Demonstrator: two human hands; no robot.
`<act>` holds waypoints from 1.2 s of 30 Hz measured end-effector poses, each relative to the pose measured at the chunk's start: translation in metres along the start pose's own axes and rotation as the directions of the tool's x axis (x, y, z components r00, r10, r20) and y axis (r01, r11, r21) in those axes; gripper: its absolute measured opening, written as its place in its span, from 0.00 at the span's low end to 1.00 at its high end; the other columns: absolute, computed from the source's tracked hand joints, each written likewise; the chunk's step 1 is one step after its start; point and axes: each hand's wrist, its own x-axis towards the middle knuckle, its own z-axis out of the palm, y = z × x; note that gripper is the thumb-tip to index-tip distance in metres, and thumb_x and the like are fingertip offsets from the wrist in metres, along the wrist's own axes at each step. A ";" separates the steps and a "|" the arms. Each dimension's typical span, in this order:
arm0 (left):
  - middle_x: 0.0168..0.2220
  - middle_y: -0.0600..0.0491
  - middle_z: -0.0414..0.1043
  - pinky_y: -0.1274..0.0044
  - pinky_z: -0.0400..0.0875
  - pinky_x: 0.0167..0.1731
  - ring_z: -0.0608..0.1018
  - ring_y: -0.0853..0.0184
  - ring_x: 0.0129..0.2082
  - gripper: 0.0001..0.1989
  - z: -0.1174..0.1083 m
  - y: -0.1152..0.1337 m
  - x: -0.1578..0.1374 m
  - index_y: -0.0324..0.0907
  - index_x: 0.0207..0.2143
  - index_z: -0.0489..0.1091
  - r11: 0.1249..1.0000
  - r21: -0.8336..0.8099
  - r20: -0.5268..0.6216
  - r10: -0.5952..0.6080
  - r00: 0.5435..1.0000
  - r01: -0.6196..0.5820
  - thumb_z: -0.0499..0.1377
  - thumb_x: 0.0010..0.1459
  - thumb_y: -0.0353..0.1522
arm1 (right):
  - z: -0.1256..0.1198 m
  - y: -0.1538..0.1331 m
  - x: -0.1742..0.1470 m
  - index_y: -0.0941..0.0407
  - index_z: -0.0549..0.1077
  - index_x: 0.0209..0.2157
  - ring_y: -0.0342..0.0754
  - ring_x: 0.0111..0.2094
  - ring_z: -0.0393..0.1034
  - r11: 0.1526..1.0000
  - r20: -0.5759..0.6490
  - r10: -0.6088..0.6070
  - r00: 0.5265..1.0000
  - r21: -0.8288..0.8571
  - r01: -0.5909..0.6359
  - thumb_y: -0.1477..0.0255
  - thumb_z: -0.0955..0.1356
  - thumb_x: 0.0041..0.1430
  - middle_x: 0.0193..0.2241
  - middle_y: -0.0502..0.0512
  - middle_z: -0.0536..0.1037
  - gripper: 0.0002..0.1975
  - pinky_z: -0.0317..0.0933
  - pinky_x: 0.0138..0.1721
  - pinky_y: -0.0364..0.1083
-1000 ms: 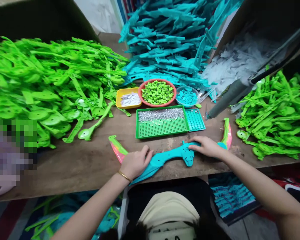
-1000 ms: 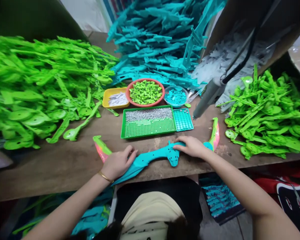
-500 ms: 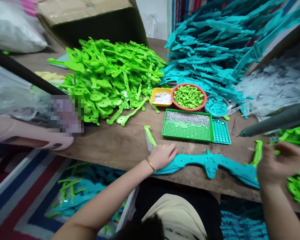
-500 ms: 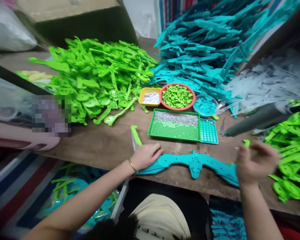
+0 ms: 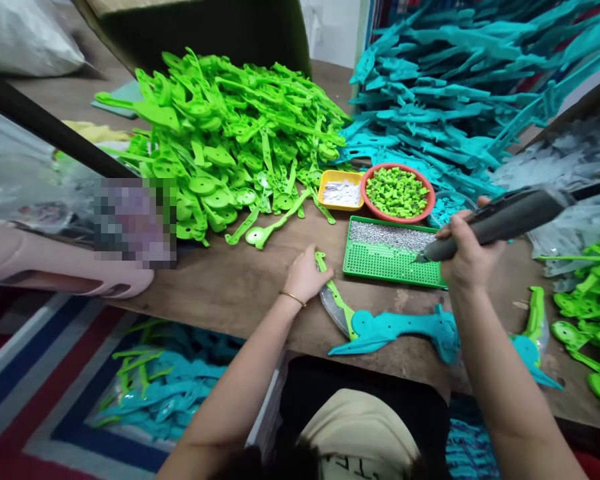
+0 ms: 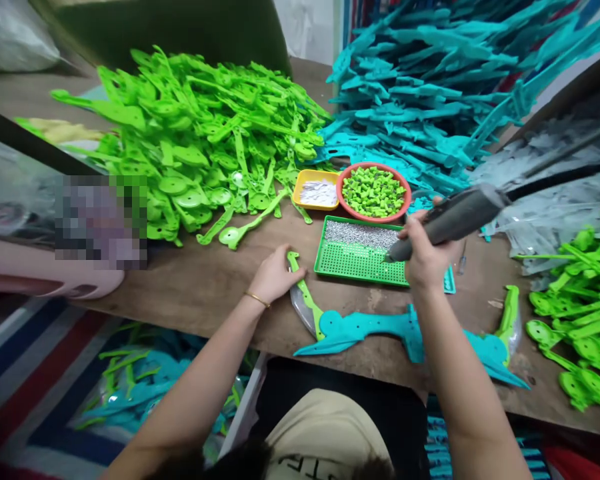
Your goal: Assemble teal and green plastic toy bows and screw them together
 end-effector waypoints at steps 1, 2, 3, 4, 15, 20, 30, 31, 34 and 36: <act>0.44 0.44 0.75 0.68 0.70 0.46 0.77 0.55 0.46 0.29 0.002 -0.001 0.001 0.37 0.55 0.63 0.997 -0.075 0.005 -0.008 1.000 0.009 0.63 0.52 0.37 | 0.016 0.001 -0.004 0.49 0.60 0.57 0.49 0.31 0.74 1.000 0.015 0.026 1.000 -0.002 -0.026 0.53 0.66 0.55 0.38 0.54 0.75 0.31 0.71 0.37 0.53; 0.42 0.46 0.76 0.69 0.71 0.44 0.78 0.57 0.43 0.28 0.004 -0.003 0.001 0.38 0.54 0.65 0.986 -0.167 0.007 -0.014 1.000 0.015 0.63 0.51 0.37 | 0.031 0.004 -0.008 0.50 0.61 0.57 0.48 0.30 0.74 0.999 0.034 0.044 0.998 -0.006 -0.043 0.52 0.66 0.55 0.38 0.54 0.75 0.30 0.71 0.36 0.53; 0.40 0.48 0.76 0.70 0.72 0.42 0.78 0.59 0.40 0.27 0.007 -0.005 0.001 0.39 0.52 0.66 0.961 -0.275 0.008 -0.019 1.000 0.020 0.63 0.51 0.38 | 0.045 0.007 -0.012 0.51 0.62 0.56 0.48 0.30 0.74 0.999 0.052 0.054 0.997 -0.008 -0.053 0.52 0.65 0.56 0.38 0.55 0.75 0.30 0.71 0.37 0.52; 0.39 0.49 0.75 0.70 0.73 0.39 0.78 0.61 0.37 0.25 0.009 -0.008 0.000 0.39 0.51 0.66 0.917 -0.397 0.014 -0.026 1.000 0.029 0.63 0.52 0.38 | 0.056 0.011 -0.017 0.52 0.62 0.55 0.49 0.31 0.74 0.998 0.064 0.060 0.996 -0.009 -0.060 0.52 0.65 0.56 0.38 0.56 0.74 0.29 0.71 0.37 0.52; 0.30 0.53 0.77 0.73 0.77 0.30 0.81 0.64 0.26 0.31 0.027 -0.013 -0.011 0.38 0.44 0.64 0.114 -0.955 0.264 -0.093 0.960 0.274 0.72 0.40 0.37 | 0.093 0.037 -0.032 0.54 0.67 0.37 0.41 0.20 0.68 0.973 -0.122 -0.018 0.992 0.226 0.046 0.60 0.73 0.50 0.27 0.47 0.73 0.18 0.68 0.25 0.46; 0.28 0.55 0.76 0.74 0.77 0.28 0.81 0.64 0.25 0.32 0.029 -0.014 -0.010 0.38 0.43 0.65 0.093 -0.958 0.264 -0.089 0.960 0.272 0.74 0.37 0.39 | 0.094 0.038 -0.031 0.54 0.68 0.36 0.39 0.18 0.66 0.942 -0.102 -0.074 0.992 0.320 0.104 0.63 0.74 0.50 0.24 0.44 0.72 0.16 0.65 0.23 0.44; 0.28 0.52 0.77 0.73 0.77 0.31 0.81 0.63 0.27 0.28 0.026 -0.017 -0.010 0.38 0.40 0.66 0.092 -0.948 0.303 -0.028 0.953 0.304 0.73 0.40 0.40 | 0.088 0.021 -0.029 0.55 0.68 0.37 0.39 0.19 0.68 0.922 -0.099 -0.095 0.991 0.368 0.125 0.68 0.74 0.50 0.26 0.45 0.75 0.15 0.66 0.24 0.44; 0.28 0.52 0.77 0.73 0.76 0.32 0.81 0.64 0.27 0.26 0.027 -0.017 -0.011 0.38 0.39 0.66 0.092 -0.944 0.317 -0.013 0.948 0.317 0.73 0.41 0.39 | 0.087 0.013 -0.029 0.55 0.68 0.37 0.39 0.18 0.67 0.908 -0.111 -0.098 0.989 0.396 0.134 0.68 0.73 0.50 0.26 0.45 0.75 0.14 0.65 0.23 0.43; 0.28 0.52 0.77 0.73 0.76 0.32 0.81 0.64 0.28 0.23 0.031 -0.015 -0.012 0.38 0.37 0.68 0.110 -0.931 0.352 0.020 0.936 0.348 0.72 0.42 0.37 | 0.091 -0.010 -0.038 0.54 0.68 0.37 0.37 0.17 0.66 0.884 -0.100 -0.121 0.988 0.443 0.153 0.68 0.72 0.52 0.26 0.44 0.75 0.12 0.62 0.20 0.42; 0.28 0.53 0.77 0.74 0.76 0.31 0.81 0.64 0.28 0.21 0.035 -0.014 -0.013 0.38 0.37 0.68 0.119 -0.927 0.361 0.035 0.932 0.354 0.72 0.43 0.36 | 0.099 -0.020 -0.051 0.53 0.68 0.37 0.37 0.18 0.66 0.886 -0.027 -0.148 0.989 0.440 0.145 0.67 0.71 0.54 0.27 0.44 0.74 0.11 0.63 0.21 0.41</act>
